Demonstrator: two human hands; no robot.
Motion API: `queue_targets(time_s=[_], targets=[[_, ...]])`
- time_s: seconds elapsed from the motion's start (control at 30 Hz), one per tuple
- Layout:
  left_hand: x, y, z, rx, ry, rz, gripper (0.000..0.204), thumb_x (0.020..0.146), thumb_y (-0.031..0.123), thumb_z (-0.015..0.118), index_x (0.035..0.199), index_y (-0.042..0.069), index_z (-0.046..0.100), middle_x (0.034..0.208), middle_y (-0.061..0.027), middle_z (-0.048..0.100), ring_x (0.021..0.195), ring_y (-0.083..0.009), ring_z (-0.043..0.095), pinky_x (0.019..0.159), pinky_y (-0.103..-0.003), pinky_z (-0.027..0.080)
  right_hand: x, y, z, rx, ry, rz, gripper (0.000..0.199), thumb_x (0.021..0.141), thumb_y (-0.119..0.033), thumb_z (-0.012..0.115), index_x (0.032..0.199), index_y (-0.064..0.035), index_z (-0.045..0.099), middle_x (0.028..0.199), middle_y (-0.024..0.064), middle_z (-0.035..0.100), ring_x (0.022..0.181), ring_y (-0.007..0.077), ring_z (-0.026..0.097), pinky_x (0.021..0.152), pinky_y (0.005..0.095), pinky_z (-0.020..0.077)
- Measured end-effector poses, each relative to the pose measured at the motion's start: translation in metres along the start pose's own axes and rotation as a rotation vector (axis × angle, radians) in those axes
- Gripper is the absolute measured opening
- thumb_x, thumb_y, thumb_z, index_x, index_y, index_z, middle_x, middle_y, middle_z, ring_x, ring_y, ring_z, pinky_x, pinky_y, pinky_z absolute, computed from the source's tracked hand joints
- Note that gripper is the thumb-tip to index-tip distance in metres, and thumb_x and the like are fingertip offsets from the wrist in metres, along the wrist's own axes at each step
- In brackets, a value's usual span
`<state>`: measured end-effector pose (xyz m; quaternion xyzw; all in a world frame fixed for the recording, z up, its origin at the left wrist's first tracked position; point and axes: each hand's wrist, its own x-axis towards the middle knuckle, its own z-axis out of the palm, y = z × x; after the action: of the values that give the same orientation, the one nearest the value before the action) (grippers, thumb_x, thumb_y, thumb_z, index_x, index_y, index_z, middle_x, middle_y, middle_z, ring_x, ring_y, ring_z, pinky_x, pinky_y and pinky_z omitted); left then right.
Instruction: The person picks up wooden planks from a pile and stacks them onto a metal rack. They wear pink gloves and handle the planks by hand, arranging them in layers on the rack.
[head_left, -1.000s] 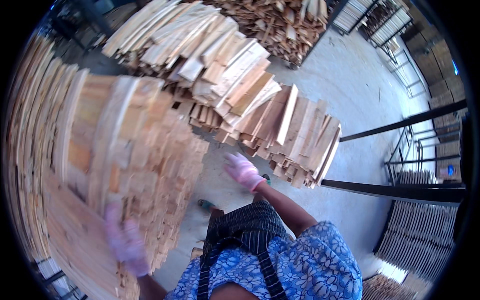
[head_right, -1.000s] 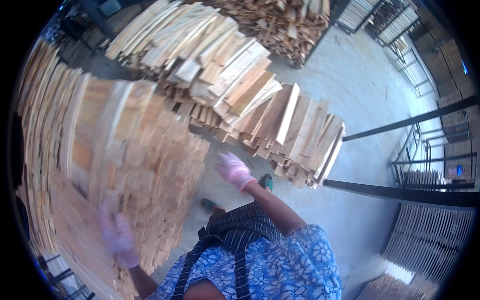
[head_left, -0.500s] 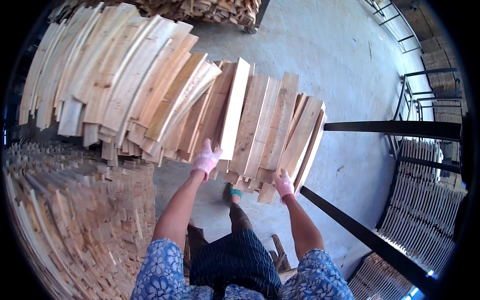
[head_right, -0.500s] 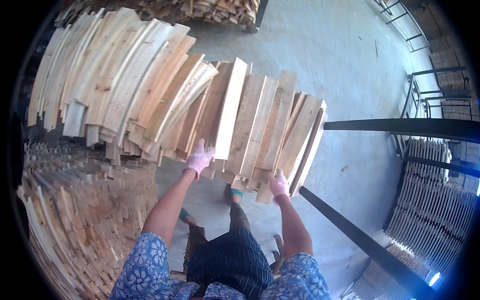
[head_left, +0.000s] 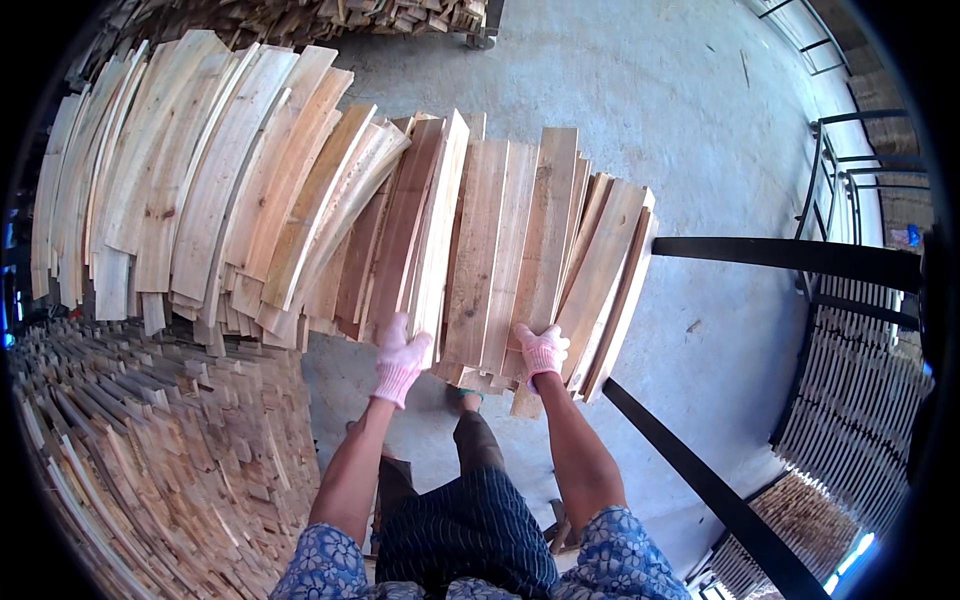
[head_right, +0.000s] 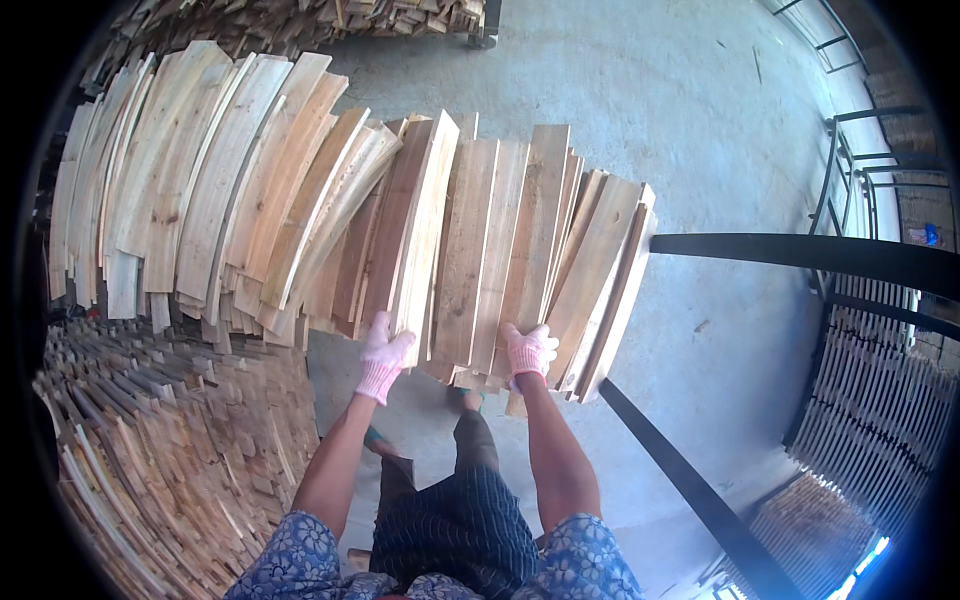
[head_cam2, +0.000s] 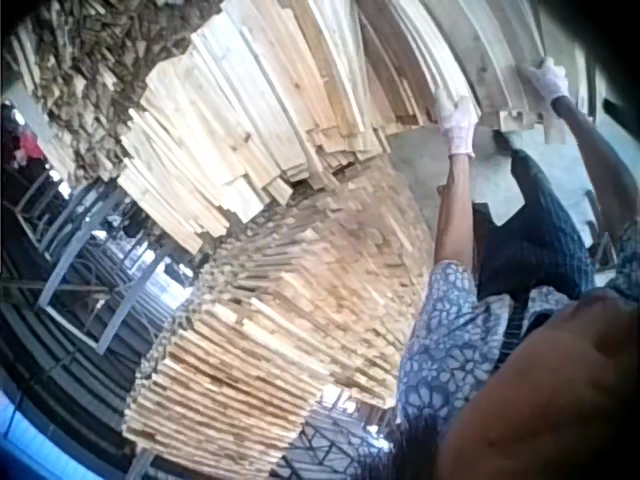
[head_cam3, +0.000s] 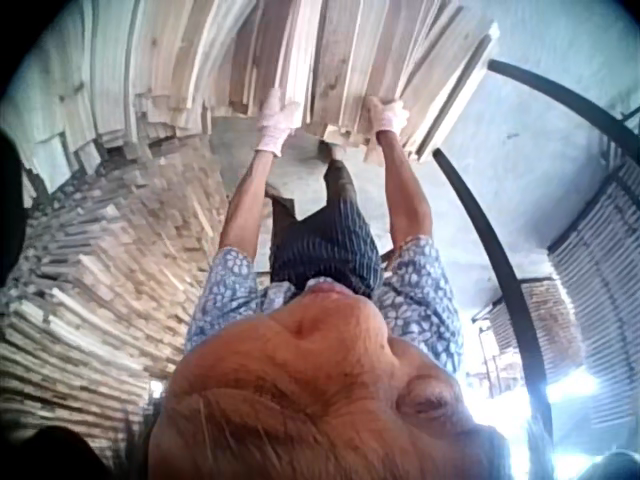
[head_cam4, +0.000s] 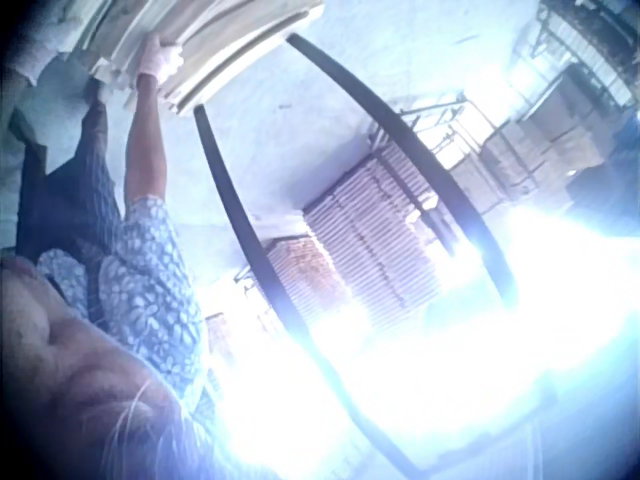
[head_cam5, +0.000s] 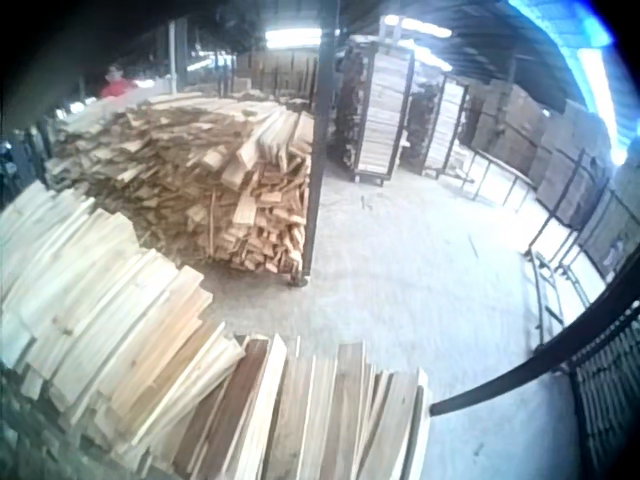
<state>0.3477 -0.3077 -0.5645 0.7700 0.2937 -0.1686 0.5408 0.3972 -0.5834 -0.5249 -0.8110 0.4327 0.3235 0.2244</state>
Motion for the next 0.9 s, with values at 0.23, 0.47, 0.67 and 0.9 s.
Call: queue_targets(time_s=[0.23,0.47,0.67,0.9], targets=[[-0.048,0.035,0.046,0.229,0.022,0.231,0.042,0.085,0.013,0.071,0.122,0.005,0.053,0.112,-0.0200,0.057,0.105,-0.0389,0.058,0.092,-0.048,0.048,-0.003,0.009,0.008,0.295,-0.009,0.001,0.088,0.079,-0.050,0.078,0.147,-0.0074,0.041,0.141,0.0284,0.047,0.128,0.0442,0.053,0.105,0.0506,0.0471],[-0.046,0.106,0.086,0.209,-0.112,-0.035,0.046,0.086,0.010,0.070,0.129,0.006,0.053,0.122,-0.0216,0.057,0.110,-0.0406,0.059,0.094,-0.049,0.049,0.009,0.030,-0.007,0.564,-0.244,-0.013,0.086,0.084,-0.048,0.077,0.145,0.0027,0.046,0.134,0.0229,0.061,0.118,0.0342,0.063,0.101,0.0422,0.0496],[-0.051,0.027,0.091,0.261,0.084,0.347,0.044,0.087,0.011,0.072,0.126,0.002,0.054,0.111,-0.0195,0.059,0.093,-0.0343,0.063,0.080,-0.046,0.055,0.016,0.020,-0.006,0.101,-0.296,-0.169,0.091,0.085,-0.049,0.078,0.149,0.0029,0.041,0.138,0.0254,0.059,0.130,0.0355,0.057,0.107,0.0436,0.0463],[-0.059,0.062,0.088,0.324,0.037,0.444,0.048,0.083,0.009,0.076,0.125,0.001,0.054,0.117,-0.0186,0.059,0.111,-0.0354,0.059,0.096,-0.044,0.049,-0.006,0.021,-0.018,0.468,-0.269,-0.159,0.073,0.085,-0.041,0.081,0.135,0.0009,0.049,0.118,0.0223,0.065,0.113,0.0326,0.064,0.093,0.0451,0.0508]])
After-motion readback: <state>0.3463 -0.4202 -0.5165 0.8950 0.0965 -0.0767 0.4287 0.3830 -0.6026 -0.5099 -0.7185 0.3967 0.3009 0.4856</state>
